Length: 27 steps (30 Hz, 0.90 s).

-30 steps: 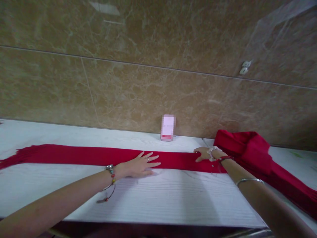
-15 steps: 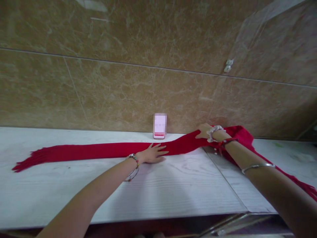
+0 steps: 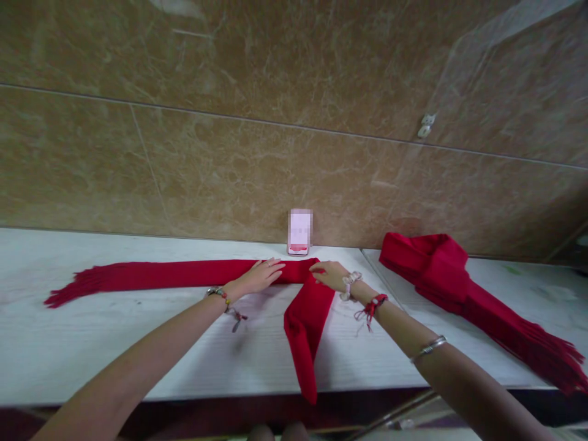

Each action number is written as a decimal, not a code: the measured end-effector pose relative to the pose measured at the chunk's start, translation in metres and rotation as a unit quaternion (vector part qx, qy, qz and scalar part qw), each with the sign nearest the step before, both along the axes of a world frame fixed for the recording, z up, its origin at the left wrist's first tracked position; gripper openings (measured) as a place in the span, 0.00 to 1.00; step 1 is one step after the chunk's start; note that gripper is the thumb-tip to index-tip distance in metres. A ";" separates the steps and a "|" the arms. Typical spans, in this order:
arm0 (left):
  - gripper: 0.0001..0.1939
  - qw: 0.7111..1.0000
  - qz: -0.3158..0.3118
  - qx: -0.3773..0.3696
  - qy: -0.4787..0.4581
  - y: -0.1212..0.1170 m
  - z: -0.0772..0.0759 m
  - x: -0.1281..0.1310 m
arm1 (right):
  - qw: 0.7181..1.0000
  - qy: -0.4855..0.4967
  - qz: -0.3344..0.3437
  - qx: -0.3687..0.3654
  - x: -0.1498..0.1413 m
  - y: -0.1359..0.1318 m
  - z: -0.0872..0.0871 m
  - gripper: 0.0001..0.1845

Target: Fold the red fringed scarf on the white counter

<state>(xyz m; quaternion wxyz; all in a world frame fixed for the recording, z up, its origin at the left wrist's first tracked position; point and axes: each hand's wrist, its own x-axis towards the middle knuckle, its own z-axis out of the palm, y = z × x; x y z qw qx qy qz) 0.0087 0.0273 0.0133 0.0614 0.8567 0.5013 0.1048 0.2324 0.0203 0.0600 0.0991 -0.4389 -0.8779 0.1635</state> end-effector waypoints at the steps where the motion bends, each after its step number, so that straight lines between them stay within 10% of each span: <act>1: 0.21 1.000 -0.001 -0.003 -0.010 -0.007 0.001 0.006 | 0.999 -0.020 -0.001 0.037 0.008 0.006 0.001 0.17; 9: 0.45 0.995 0.035 -0.069 0.068 -0.048 0.004 0.031 | 0.980 -0.154 0.020 0.127 0.021 0.022 -0.047 0.25; 21: 0.34 0.992 0.011 -0.087 0.095 -0.039 -0.003 0.025 | 0.953 -0.227 0.107 0.171 0.047 0.078 -0.018 0.09; 27: 0.27 0.995 0.037 -0.032 0.089 -0.022 0.003 0.005 | 0.972 -0.147 0.094 0.159 0.051 0.079 -0.035 0.09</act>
